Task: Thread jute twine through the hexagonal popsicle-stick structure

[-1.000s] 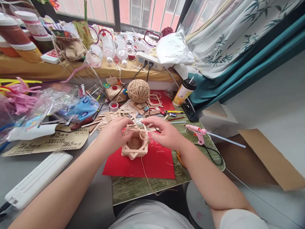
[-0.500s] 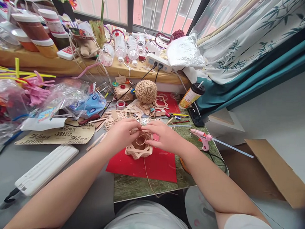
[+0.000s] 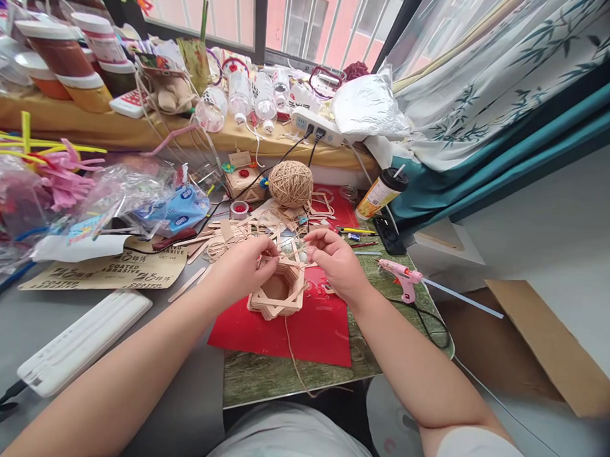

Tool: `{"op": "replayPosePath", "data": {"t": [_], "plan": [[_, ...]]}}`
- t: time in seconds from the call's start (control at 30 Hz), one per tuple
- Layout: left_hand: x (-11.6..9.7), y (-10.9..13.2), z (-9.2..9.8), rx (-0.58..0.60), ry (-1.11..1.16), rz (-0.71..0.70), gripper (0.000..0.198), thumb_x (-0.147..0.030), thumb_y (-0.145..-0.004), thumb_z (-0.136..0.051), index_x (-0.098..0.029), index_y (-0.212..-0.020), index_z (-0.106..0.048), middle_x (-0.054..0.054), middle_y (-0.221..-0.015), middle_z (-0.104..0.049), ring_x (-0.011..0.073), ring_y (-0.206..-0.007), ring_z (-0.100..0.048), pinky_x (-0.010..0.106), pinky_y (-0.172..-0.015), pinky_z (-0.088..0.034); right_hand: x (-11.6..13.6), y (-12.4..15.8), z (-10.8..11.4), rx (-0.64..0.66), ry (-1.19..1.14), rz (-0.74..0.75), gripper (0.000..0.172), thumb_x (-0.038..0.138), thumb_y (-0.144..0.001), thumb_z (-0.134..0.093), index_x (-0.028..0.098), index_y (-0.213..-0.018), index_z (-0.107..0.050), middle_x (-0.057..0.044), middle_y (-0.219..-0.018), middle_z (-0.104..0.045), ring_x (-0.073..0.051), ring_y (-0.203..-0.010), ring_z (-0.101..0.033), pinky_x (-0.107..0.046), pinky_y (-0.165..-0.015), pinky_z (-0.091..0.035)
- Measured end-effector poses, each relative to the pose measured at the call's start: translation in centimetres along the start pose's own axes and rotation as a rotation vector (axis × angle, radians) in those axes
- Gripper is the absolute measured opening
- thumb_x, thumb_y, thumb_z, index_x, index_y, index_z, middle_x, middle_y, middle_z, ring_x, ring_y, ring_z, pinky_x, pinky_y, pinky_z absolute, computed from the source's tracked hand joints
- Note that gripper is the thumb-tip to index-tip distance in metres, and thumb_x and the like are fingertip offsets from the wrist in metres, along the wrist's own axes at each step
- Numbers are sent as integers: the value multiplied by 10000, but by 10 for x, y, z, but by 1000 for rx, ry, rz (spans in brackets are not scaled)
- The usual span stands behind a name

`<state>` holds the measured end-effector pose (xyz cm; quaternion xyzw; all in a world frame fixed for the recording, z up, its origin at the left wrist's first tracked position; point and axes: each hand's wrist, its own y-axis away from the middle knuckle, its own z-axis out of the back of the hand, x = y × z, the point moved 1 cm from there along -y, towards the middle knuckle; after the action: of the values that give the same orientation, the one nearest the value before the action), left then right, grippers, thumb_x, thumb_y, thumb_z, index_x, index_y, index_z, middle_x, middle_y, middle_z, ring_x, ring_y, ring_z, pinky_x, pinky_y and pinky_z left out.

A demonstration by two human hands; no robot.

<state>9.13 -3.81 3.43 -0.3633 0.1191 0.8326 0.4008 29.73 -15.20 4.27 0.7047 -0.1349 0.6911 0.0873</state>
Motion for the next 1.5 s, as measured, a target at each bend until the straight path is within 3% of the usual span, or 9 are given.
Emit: {"op": "replayPosePath", "data": {"t": [0.13,0.27,0.4,0.5,0.63,0.73,0.8,1.1,1.5], "plan": [[2,-1,-1,-34,-46,-97,121,-346,-1000,-615,-240,-1035,-662,44,-1147,-743,254,-1078,-693,394,-939,-522,-4,-17,-2,-46,-135,-29,368,413,-823,-861,235,-1096,-689,42,-833,-614,-123,-717,-569,-279,-710,-485],[-5,4,4,-129,-121,-288,106,-304,-1018,-624,-223,-1072,-668,91,-1380,-675,289,-1302,-631,457,-1124,-494,-14,-42,5,-75,62,-107,407,470,-790,-867,217,-1037,-668,13,-870,-650,-153,-751,-604,-314,-718,-517],[-24,16,15,-173,-244,-385,149,-319,-1064,-595,-211,-1128,-677,107,-1360,-691,305,-1276,-635,496,-1120,-495,0,-32,20,-105,523,196,240,301,-876,-821,208,-1073,-721,-67,-1111,-700,-211,-979,-645,-386,-905,-531],[-37,25,24,-148,-269,-431,133,-297,-1057,-604,-208,-1132,-670,90,-1250,-737,287,-1173,-669,471,-1048,-518,23,-2,28,93,776,450,93,249,-1023,-677,232,-1092,-738,-75,-1098,-717,-237,-1062,-665,-420,-980,-533],[-45,32,21,39,-242,-465,216,-413,-1044,-665,-222,-1138,-697,84,-1181,-757,277,-1108,-691,445,-987,-541,34,30,29,461,905,451,204,188,-1057,-632,245,-1209,-757,-92,-1138,-732,-239,-1076,-675,-404,-965,-557],[-43,33,9,124,-275,-476,546,-538,-949,-791,-198,-1356,-662,143,-1403,-719,348,-1304,-663,505,-1113,-525,27,36,26,561,929,424,223,149,-1044,-648,251,-1209,-758,-94,-1197,-736,-241,-1096,-669,-404,-971,-556],[-40,33,0,137,-323,-479,687,-566,-918,-821,-167,-1443,-628,176,-1506,-672,386,-1407,-614,544,-1183,-494,23,33,24,566,929,408,171,156,-1046,-657,241,-1152,-760,-88,-1164,-740,-240,-1080,-669,-404,-970,-552],[-36,29,-8,152,-401,-439,656,-540,-1010,-696,-94,-1488,-644,189,-1606,-613,386,-1508,-556,568,-1316,-400,20,25,18,562,848,342,153,76,-1010,-617,226,-1003,-645,-69,-1086,-693,-230,-1064,-647,-390,-982,-540],[-32,28,-7,186,-374,-393,647,-564,-1014,-673,-134,-1498,-646,172,-1617,-608,381,-1515,-552,562,-1310,-392,29,72,9,405,777,418,179,119,-1038,-568,275,-1117,-605,-74,-1096,-730,-250,-1037,-648,-441,-955,-560]]}}
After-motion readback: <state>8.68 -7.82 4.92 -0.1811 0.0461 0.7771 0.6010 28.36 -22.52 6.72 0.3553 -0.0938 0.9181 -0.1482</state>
